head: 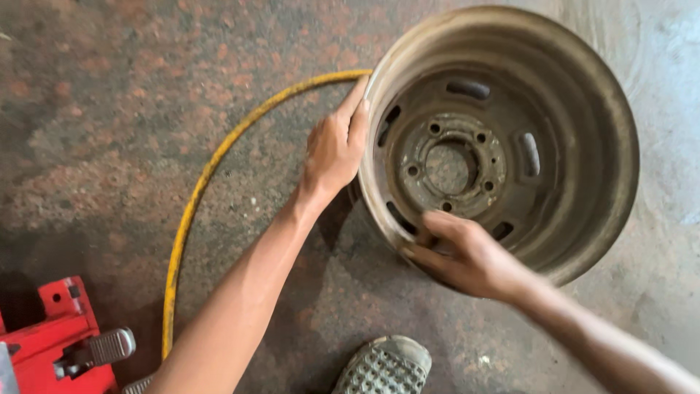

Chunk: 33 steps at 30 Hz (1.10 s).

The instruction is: The person scrubs the inside and outside surfaces of a metal wheel rim using a small abrasive pad. They rotate the rim to access different areas and continue scrubbing the edges and inner sections.

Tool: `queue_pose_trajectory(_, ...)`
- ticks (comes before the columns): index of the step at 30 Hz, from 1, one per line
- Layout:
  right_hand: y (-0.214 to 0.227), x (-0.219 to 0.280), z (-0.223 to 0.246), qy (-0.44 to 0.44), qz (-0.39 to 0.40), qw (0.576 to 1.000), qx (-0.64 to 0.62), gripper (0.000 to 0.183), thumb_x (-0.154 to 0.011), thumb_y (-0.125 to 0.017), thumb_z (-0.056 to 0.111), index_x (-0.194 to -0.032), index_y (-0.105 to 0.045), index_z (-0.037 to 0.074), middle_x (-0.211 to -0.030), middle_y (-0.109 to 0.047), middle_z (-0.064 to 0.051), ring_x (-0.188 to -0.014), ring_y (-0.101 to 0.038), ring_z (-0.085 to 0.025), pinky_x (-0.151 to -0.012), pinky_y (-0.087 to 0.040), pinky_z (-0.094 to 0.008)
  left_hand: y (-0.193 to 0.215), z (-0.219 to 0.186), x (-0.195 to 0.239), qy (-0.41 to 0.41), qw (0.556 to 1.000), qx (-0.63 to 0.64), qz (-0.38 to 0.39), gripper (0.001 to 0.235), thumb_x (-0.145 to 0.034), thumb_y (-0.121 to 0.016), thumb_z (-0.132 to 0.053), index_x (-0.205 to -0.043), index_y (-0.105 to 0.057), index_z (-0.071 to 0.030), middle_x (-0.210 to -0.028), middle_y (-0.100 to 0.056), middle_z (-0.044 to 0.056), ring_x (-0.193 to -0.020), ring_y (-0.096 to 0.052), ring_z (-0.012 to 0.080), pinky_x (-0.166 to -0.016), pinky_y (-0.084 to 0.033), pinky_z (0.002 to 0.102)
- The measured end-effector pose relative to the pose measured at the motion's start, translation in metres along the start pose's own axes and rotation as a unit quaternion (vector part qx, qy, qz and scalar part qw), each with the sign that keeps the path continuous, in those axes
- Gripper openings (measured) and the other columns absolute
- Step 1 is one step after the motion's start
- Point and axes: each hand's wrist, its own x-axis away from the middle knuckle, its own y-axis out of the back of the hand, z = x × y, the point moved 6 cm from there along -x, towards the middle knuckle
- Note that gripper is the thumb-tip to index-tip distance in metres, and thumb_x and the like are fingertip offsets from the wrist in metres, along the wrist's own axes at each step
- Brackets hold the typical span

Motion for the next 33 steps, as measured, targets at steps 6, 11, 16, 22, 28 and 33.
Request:
queue_pose_trajectory(6,0.040,0.034,-0.007,0.046,0.134,0.987,0.075,0.019,-0.084,-0.077,0.025,-0.089,-0.071,0.008,-0.085,-0.067,-0.007,-0.082,-0.064,-0.023,-0.070,-0.052,-0.042,0.002,-0.003,-0.004,-0.007,1.000,0.022,-0.007,0.046,-0.111,-0.043,-0.029,-0.151,-0.052,-0.009,-0.088,-0.078,0.018,-0.070,-0.074,0.0192,-0.067,-0.055,0.038)
queue_pose_trajectory(11,-0.014,-0.026,0.002,-0.085,-0.103,0.991,-0.027,0.024,-0.090,-0.075,0.024,-0.086,-0.064,0.003,-0.080,-0.066,-0.008,-0.075,-0.063,-0.020,-0.066,-0.052,-0.040,0.003,-0.003,-0.004,0.037,0.999,0.004,0.025,0.049,-0.109,-0.042,-0.028,-0.152,-0.050,-0.008,-0.078,-0.073,0.019,-0.061,-0.068,0.0189,-0.061,-0.053,0.039)
queue_pose_trajectory(16,0.008,0.014,0.000,0.046,0.034,0.996,0.074,0.023,-0.094,-0.076,0.027,-0.087,-0.066,0.008,-0.081,-0.065,-0.004,-0.078,-0.065,-0.015,-0.100,-0.049,-0.043,-0.003,0.008,-0.003,0.168,0.980,-0.037,0.099,0.052,-0.109,-0.039,-0.030,-0.159,-0.043,-0.014,-0.087,-0.081,0.021,-0.065,-0.069,0.0289,-0.063,-0.056,0.043)
queue_pose_trajectory(22,0.008,0.003,0.015,0.030,-0.018,0.994,0.106,0.024,-0.084,-0.078,0.029,-0.081,-0.069,0.007,-0.082,-0.061,-0.007,-0.080,-0.058,-0.020,-0.069,-0.051,-0.040,0.000,-0.002,-0.002,-0.056,0.998,0.011,-0.009,0.046,-0.112,-0.042,-0.027,-0.151,-0.053,-0.005,-0.130,-0.071,0.023,-0.118,-0.072,0.0351,-0.100,-0.057,0.042)
queue_pose_trajectory(28,-0.013,-0.014,0.006,-0.125,-0.101,0.986,0.037,0.031,-0.090,-0.074,0.034,-0.082,-0.064,0.005,-0.082,-0.060,-0.006,-0.076,-0.058,-0.020,-0.067,-0.053,-0.038,0.001,0.005,0.000,-0.075,0.997,-0.006,-0.006,0.044,-0.114,-0.040,-0.025,-0.151,-0.051,-0.003,-0.148,-0.060,0.020,-0.138,-0.059,0.0361,-0.114,-0.049,0.043)
queue_pose_trajectory(33,0.022,0.028,0.001,-0.025,0.063,0.988,0.142,0.025,-0.084,-0.074,0.038,-0.082,-0.072,0.013,-0.077,-0.067,-0.003,-0.086,-0.059,-0.018,-0.077,-0.051,-0.041,-0.002,0.002,-0.004,-0.092,0.996,-0.023,0.002,0.046,-0.113,-0.036,-0.022,-0.152,-0.051,-0.003,-0.145,-0.059,0.017,-0.133,-0.061,0.0311,-0.113,-0.052,0.040)
